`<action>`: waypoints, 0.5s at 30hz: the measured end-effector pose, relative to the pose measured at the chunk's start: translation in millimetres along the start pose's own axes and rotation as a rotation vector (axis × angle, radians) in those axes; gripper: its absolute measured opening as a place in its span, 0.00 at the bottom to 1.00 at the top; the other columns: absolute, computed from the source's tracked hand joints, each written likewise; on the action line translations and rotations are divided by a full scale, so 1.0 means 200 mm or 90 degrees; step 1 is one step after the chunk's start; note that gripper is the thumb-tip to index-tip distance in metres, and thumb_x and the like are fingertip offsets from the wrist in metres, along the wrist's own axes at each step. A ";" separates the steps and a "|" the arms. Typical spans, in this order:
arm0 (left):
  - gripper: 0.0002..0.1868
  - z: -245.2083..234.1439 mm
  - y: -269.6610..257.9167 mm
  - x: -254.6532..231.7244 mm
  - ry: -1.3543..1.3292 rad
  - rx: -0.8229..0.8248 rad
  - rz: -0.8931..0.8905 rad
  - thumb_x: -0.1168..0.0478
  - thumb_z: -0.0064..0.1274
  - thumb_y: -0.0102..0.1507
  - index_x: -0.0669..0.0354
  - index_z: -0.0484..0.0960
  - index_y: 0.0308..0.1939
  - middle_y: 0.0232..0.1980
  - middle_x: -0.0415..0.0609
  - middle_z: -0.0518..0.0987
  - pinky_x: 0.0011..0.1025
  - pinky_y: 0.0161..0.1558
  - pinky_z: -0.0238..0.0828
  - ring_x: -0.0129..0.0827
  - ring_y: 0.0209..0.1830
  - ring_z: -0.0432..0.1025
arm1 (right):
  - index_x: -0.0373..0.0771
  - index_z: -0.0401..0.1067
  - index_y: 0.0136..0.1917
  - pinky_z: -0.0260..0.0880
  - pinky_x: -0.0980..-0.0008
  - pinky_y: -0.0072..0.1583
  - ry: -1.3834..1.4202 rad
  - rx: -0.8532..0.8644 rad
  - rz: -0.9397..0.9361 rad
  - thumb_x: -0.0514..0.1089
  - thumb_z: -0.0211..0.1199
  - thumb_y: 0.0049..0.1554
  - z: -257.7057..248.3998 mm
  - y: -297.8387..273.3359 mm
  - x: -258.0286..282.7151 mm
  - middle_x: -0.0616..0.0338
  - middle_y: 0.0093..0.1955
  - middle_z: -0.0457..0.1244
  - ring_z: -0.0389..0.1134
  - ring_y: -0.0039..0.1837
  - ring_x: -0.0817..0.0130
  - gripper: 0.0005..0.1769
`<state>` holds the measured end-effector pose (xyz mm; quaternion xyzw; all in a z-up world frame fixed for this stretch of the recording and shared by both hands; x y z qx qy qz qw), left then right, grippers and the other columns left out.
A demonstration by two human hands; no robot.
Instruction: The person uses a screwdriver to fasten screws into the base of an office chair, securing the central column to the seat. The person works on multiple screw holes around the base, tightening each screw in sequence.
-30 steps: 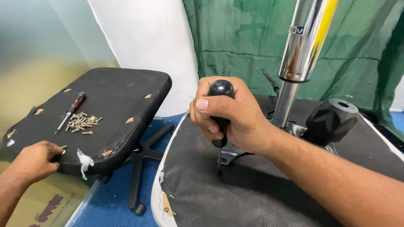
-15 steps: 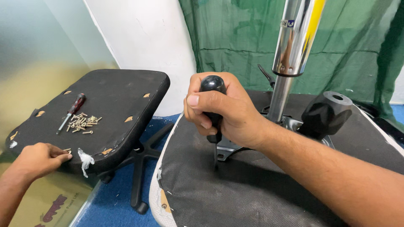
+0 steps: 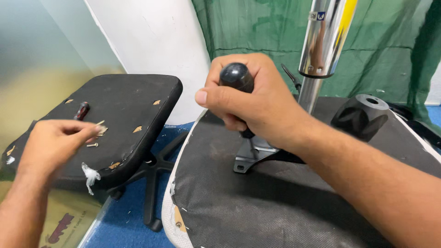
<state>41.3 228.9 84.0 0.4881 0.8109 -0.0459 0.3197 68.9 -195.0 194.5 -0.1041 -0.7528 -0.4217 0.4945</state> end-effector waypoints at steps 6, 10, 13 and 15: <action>0.10 0.12 -0.53 -1.05 -0.627 0.091 0.243 0.68 0.63 0.62 0.73 0.87 0.44 0.38 0.52 0.84 0.23 0.42 0.71 0.26 0.35 0.75 | 0.41 0.81 0.43 0.67 0.80 0.39 -0.304 0.015 0.021 0.47 0.70 0.54 -0.06 0.07 0.04 0.67 0.32 0.69 0.69 0.36 0.82 0.08; 0.10 0.18 -0.60 -1.32 -0.660 0.117 0.270 0.67 0.63 0.61 0.71 0.88 0.44 0.37 0.51 0.85 0.23 0.43 0.74 0.25 0.36 0.76 | 0.38 0.81 0.40 0.68 0.80 0.41 -0.284 -0.006 0.046 0.47 0.71 0.53 -0.13 0.08 0.00 0.64 0.33 0.70 0.69 0.37 0.81 0.09; 0.10 0.22 -0.59 -1.38 -0.642 0.127 0.270 0.66 0.63 0.61 0.70 0.88 0.43 0.38 0.49 0.86 0.22 0.42 0.73 0.23 0.35 0.76 | 0.37 0.80 0.39 0.67 0.79 0.40 -0.265 -0.027 0.058 0.45 0.71 0.52 -0.16 0.08 -0.02 0.63 0.32 0.71 0.69 0.36 0.81 0.09; 0.10 0.25 -0.59 -1.39 -0.632 0.132 0.273 0.66 0.63 0.61 0.70 0.89 0.43 0.38 0.49 0.86 0.22 0.43 0.74 0.22 0.36 0.76 | 0.37 0.80 0.39 0.65 0.79 0.39 -0.258 -0.035 0.063 0.44 0.70 0.52 -0.18 0.08 -0.03 0.63 0.32 0.70 0.68 0.35 0.81 0.08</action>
Point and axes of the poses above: each hand's wrist, its own y-axis towards the middle knuckle, its own z-axis out of the palm, x = y × z, the point moved 10 cm from there along y, towards the middle knuckle
